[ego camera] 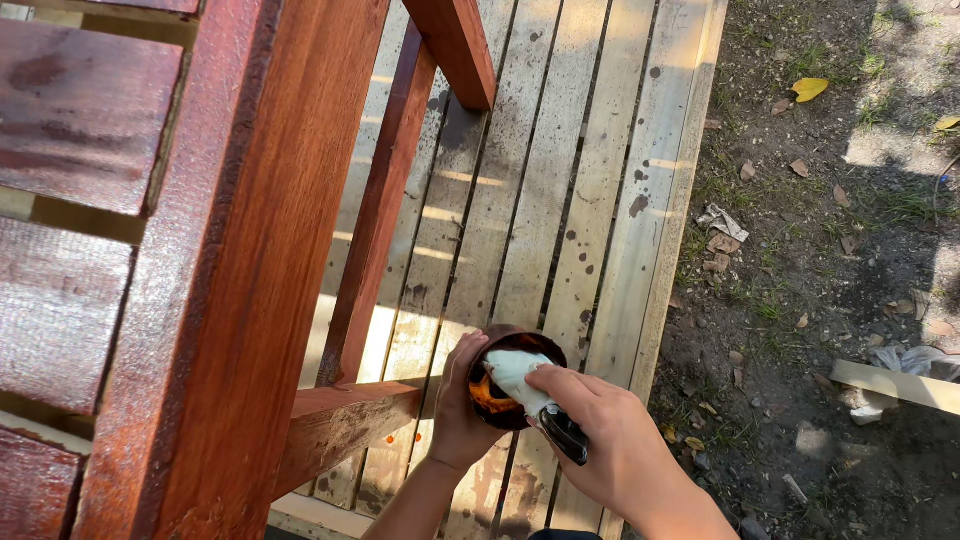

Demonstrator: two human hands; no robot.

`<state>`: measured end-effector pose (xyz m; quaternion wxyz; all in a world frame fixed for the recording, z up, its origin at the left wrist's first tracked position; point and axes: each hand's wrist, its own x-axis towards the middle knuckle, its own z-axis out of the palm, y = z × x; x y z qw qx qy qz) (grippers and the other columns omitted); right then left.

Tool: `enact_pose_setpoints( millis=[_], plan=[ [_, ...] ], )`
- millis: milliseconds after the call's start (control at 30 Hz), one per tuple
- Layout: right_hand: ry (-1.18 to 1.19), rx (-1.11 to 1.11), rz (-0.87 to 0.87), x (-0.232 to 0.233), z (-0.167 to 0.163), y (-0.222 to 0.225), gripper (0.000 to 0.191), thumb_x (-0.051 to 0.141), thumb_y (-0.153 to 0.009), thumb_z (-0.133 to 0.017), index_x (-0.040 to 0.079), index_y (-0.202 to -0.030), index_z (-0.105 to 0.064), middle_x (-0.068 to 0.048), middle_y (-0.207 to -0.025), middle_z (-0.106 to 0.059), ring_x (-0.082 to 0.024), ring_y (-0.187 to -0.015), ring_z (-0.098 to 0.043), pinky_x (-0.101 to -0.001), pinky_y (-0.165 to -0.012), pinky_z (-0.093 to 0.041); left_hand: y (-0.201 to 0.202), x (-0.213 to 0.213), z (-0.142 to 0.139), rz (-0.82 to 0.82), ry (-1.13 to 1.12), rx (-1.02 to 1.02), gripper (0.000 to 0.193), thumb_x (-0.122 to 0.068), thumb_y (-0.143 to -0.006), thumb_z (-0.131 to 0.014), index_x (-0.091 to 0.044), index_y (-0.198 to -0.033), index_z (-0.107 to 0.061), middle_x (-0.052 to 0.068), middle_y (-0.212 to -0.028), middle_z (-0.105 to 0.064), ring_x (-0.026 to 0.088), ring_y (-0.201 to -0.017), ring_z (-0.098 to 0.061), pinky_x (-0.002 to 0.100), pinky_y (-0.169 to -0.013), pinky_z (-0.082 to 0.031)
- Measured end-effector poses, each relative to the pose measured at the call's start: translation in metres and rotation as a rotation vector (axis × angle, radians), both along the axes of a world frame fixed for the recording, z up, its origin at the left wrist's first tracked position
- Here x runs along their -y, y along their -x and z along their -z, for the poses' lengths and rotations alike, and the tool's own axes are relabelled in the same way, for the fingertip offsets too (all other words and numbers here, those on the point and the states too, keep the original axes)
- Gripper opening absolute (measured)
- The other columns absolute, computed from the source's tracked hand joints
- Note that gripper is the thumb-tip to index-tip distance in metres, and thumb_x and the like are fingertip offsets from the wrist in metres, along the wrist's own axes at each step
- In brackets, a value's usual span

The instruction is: The person applies reddish-brown wood stain to a slatted wooden bench using a cloth-wrapped brush, dipping the brush into a stain container held in the other hand. They coat the bench top, edges, and legs, moving around the bench to reach different sides.

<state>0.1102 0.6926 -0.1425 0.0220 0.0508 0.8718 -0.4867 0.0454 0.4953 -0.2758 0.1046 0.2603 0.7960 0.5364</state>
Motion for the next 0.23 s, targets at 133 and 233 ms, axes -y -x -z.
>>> enact_pose_setpoints(
  millis=[133, 233],
  plan=[
    [-0.073, -0.161, -0.018, 0.001, -0.010, -0.003, 0.058, -0.001, -0.063, -0.074, 0.003, -0.121, -0.066, -0.022, -0.120, -0.072, -0.042, -0.107, -0.069, -0.0446, -0.085, -0.056, 0.005, 0.001, -0.004, -0.012, -0.007, 0.019, 0.112, -0.023, -0.056, -0.101, -0.012, -0.149, -0.040, 0.013, -0.150, -0.050, 0.034, -0.144, -0.048, 0.044, -0.121, -0.042],
    [0.364, 0.612, 0.504, 0.012, -0.015, -0.003, 0.043, 0.007, -0.084, -0.086, 0.008, -0.126, -0.076, -0.023, -0.103, -0.073, -0.044, -0.095, -0.068, -0.0509, -0.084, -0.060, 0.009, 0.004, -0.004, -0.037, 0.013, -0.017, 0.111, -0.022, -0.058, -0.100, -0.014, -0.150, -0.039, 0.012, -0.150, -0.050, 0.036, -0.144, -0.047, 0.045, -0.122, -0.039]
  ],
)
